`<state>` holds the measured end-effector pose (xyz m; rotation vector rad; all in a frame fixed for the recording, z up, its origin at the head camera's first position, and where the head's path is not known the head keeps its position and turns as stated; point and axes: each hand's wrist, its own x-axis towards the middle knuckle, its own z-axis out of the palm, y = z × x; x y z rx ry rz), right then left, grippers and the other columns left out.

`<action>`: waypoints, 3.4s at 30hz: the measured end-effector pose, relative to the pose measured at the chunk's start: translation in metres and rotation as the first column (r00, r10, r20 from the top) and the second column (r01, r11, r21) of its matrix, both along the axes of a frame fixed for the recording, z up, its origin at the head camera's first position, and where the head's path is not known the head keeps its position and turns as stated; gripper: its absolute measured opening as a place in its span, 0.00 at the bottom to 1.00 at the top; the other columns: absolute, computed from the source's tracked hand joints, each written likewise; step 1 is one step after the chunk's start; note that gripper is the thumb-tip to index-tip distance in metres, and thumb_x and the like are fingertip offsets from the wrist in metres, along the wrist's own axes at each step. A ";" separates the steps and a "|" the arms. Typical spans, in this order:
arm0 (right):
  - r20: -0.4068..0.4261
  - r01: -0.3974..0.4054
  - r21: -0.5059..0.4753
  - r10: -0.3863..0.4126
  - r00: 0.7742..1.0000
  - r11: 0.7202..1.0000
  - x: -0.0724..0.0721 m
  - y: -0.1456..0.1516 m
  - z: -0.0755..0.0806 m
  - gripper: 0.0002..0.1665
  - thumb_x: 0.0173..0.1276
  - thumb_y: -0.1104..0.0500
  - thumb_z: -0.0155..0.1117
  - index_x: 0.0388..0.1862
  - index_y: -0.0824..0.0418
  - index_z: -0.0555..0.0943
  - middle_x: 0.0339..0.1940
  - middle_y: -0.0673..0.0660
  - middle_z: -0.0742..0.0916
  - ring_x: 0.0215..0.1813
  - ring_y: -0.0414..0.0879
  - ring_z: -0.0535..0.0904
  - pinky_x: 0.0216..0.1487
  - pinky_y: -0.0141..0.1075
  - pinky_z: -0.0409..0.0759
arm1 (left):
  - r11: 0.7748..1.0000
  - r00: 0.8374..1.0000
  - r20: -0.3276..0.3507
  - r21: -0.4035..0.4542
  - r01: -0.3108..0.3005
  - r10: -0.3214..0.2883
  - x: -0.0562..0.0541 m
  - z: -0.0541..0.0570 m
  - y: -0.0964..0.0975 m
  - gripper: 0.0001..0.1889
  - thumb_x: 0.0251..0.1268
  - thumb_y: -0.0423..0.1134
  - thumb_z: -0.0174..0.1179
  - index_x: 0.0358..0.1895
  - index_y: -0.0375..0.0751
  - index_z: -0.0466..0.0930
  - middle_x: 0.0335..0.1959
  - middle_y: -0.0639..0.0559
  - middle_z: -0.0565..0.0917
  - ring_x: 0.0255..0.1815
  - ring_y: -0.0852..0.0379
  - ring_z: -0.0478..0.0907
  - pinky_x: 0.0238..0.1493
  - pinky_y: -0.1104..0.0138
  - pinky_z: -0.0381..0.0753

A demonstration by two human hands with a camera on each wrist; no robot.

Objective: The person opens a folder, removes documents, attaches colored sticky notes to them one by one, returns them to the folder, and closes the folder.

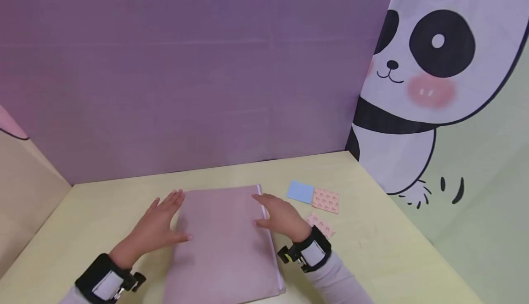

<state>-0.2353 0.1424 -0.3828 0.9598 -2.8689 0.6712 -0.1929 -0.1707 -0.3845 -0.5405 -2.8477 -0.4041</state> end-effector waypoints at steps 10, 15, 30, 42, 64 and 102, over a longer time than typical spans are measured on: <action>0.262 0.174 -0.294 -0.096 0.960 0.940 -0.017 0.027 -0.022 0.24 0.60 0.57 0.60 0.51 0.70 0.73 0.50 0.68 0.78 0.47 0.57 0.77 0.43 0.39 0.78 | 0.831 0.924 0.376 0.491 -0.260 0.067 0.010 -0.002 -0.012 0.37 0.58 0.45 0.57 0.63 0.24 0.55 0.61 0.28 0.62 0.62 0.34 0.60 0.58 0.50 0.65; 0.421 0.207 -0.315 -0.059 0.905 0.926 -0.018 0.042 -0.030 0.27 0.61 0.55 0.58 0.53 0.72 0.71 0.47 0.66 0.80 0.46 0.53 0.78 0.37 0.38 0.79 | 0.718 0.878 0.479 0.604 -0.346 0.020 0.018 -0.010 -0.017 0.32 0.61 0.41 0.54 0.62 0.24 0.56 0.61 0.28 0.61 0.59 0.34 0.64 0.54 0.53 0.71; 0.703 0.267 -0.456 0.160 0.693 0.849 -0.009 0.051 -0.044 0.29 0.64 0.59 0.53 0.57 0.78 0.63 0.43 0.66 0.81 0.40 0.46 0.79 0.43 0.38 0.79 | 0.508 0.786 0.597 0.734 -0.452 -0.162 0.036 -0.042 -0.017 0.27 0.63 0.34 0.48 0.60 0.17 0.53 0.58 0.22 0.61 0.55 0.35 0.67 0.44 0.52 0.77; 0.701 0.285 -0.479 0.166 0.693 0.830 -0.009 0.054 -0.049 0.27 0.64 0.62 0.53 0.57 0.78 0.63 0.41 0.63 0.82 0.38 0.44 0.80 0.42 0.37 0.79 | 0.531 0.801 0.578 0.733 -0.425 -0.157 0.032 -0.044 -0.004 0.26 0.60 0.33 0.50 0.58 0.19 0.59 0.57 0.24 0.63 0.53 0.42 0.71 0.43 0.53 0.77; 0.708 0.338 -0.476 0.125 0.696 0.812 -0.012 0.069 -0.047 0.29 0.62 0.63 0.56 0.57 0.78 0.63 0.40 0.62 0.81 0.37 0.42 0.79 0.41 0.37 0.79 | 0.584 0.812 0.566 0.709 -0.395 -0.138 0.028 -0.042 0.017 0.32 0.55 0.34 0.58 0.62 0.24 0.55 0.58 0.23 0.61 0.53 0.37 0.70 0.44 0.53 0.77; 0.704 0.307 -0.501 0.175 0.688 0.809 -0.011 0.069 -0.052 0.29 0.63 0.61 0.55 0.57 0.78 0.62 0.40 0.59 0.80 0.39 0.42 0.77 0.41 0.33 0.78 | 0.972 0.959 0.269 -0.192 0.139 -0.084 0.087 -0.039 0.079 0.34 0.39 0.70 0.55 0.44 0.47 0.79 0.47 0.39 0.78 0.47 0.37 0.74 0.31 0.48 0.77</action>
